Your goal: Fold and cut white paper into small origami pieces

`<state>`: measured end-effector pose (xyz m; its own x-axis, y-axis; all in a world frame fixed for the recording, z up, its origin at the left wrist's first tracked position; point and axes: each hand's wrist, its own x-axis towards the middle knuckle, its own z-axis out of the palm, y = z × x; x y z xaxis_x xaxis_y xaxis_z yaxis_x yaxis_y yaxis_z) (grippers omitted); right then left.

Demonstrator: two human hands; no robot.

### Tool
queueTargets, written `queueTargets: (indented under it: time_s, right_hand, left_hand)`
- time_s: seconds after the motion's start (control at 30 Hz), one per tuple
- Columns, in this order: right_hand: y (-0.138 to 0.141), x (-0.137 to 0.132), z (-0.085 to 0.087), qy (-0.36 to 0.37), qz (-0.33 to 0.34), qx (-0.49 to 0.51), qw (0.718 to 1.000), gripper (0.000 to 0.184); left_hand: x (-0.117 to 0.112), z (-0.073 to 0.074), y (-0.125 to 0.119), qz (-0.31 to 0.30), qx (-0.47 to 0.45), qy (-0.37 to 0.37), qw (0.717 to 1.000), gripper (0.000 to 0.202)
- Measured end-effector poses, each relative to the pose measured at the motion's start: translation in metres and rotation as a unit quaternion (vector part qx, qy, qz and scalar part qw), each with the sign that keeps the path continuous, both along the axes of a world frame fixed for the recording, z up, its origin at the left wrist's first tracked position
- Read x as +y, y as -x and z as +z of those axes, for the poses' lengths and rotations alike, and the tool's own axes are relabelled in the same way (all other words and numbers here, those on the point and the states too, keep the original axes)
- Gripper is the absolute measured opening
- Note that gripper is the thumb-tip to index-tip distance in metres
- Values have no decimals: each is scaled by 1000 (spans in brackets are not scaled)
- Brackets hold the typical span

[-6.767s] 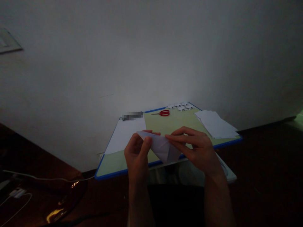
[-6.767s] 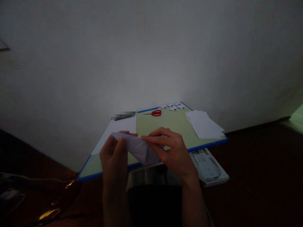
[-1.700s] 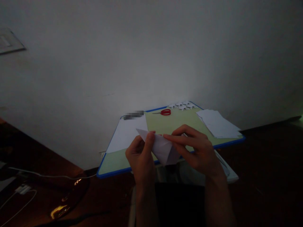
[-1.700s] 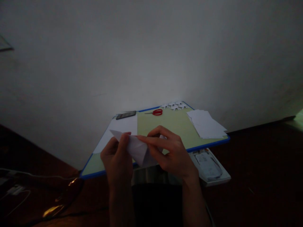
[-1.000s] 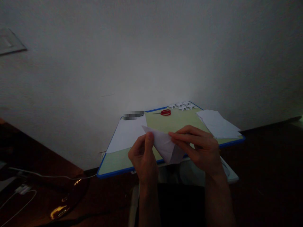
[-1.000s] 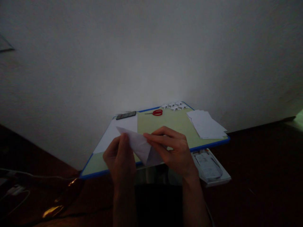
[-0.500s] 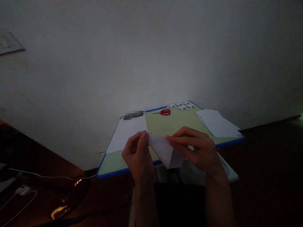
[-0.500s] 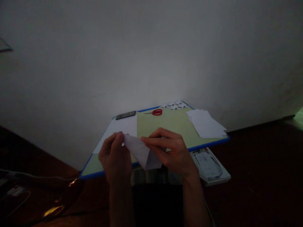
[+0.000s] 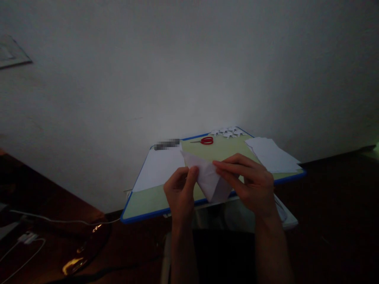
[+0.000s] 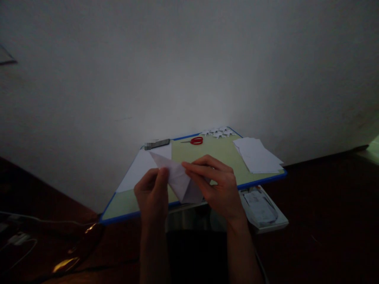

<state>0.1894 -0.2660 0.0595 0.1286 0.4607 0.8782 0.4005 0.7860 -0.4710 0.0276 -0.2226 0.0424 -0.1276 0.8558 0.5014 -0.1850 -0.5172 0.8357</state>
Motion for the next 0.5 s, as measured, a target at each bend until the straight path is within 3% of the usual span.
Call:
queueTargets:
  time_s: [0.13, 0.3, 0.5]
  right_hand:
    - [1, 2, 0, 4, 8, -3, 1000, 39]
    - [6, 2, 2, -4, 3, -1, 1000, 38]
    - [7, 3, 1, 0, -40, 27, 999, 32]
  left_hand:
    - [-1, 2, 4, 49, 35, -20, 998, 29]
    - [-4, 5, 4, 59, 25, -32, 997, 33]
    - [-2, 5, -1, -32, 31, 5, 999, 29]
